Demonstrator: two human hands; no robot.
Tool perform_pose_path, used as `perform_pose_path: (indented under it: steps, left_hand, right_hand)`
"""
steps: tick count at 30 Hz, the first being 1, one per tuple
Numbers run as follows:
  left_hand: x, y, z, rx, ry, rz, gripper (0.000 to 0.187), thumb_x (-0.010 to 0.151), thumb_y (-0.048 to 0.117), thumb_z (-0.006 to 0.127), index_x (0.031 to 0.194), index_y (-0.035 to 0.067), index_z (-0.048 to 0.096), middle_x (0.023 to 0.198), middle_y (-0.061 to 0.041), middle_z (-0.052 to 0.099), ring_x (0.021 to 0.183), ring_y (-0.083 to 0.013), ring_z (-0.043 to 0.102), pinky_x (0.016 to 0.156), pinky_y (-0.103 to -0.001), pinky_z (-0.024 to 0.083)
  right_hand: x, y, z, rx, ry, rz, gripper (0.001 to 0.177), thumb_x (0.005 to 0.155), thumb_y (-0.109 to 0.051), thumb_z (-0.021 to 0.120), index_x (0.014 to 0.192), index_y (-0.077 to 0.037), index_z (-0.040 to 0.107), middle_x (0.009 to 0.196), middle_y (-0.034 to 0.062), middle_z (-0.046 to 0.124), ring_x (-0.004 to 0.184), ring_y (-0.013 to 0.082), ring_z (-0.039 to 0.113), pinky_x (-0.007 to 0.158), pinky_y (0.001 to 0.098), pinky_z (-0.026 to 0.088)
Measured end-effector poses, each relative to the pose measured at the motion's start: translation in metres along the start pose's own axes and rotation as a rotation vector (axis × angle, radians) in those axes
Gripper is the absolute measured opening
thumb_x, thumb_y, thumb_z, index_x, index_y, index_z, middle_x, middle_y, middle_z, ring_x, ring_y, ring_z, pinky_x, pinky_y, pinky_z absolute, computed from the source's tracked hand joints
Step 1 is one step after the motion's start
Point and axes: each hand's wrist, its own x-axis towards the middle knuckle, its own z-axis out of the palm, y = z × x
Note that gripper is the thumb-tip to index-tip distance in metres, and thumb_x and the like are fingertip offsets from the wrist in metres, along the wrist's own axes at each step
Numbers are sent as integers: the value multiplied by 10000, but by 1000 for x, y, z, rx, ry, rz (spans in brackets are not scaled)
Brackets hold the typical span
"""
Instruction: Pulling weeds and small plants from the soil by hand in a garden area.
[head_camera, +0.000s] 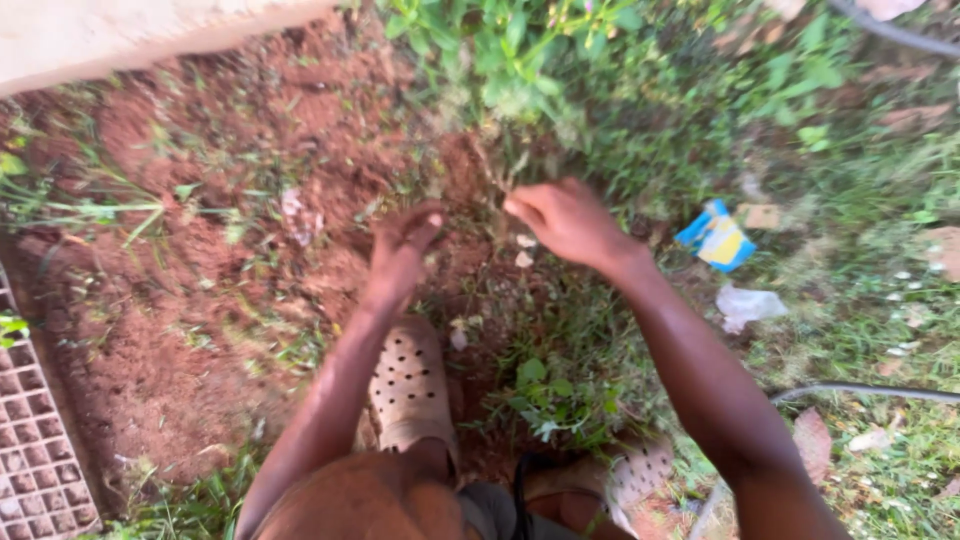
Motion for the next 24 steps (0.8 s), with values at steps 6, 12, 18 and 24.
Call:
perform_pose_path:
  steps: [6, 12, 18, 24]
  left_hand:
    - [-51, -24, 40, -50, -596, -44, 250, 1059, 116, 557, 1221, -29, 680, 1182, -257, 724, 1079, -305, 723, 965, -428, 626]
    - [-28, -15, 27, 889, -253, 156, 379, 935, 203, 674, 1309, 146, 702, 1309, -67, 696, 974, -254, 744, 924, -435, 596]
    - [19, -27, -7, 1090, 284, 898, 1081, 626, 346, 880, 1495, -75, 394, 1502, -306, 402, 1337, -499, 414, 1060, -595, 364]
    - [29, -34, -15, 1054, 161, 847, 339, 839, 192, 819, 1156, 101, 741, 1335, -126, 638, 1175, -369, 579, 978, -550, 477]
  right_hand:
    - [-48, 36, 9, -273, -706, 46, 161, 979, -186, 624, 884, -98, 720, 800, 99, 682, 671, 230, 637, 613, 395, 550]
    - [-55, 27, -41, -389, -327, 102, 273, 875, -235, 730, 1126, -133, 693, 969, 121, 737, 960, 316, 696, 835, 491, 551]
    - [-24, -12, 7, -159, -151, 77, 338, 933, -268, 697, 1244, -139, 664, 1293, 90, 637, 1142, 286, 657, 994, 475, 523]
    - [-9, -29, 35, -103, -90, 46, 361, 925, -281, 709, 1245, -116, 682, 1343, 75, 599, 1156, 290, 647, 980, 473, 529]
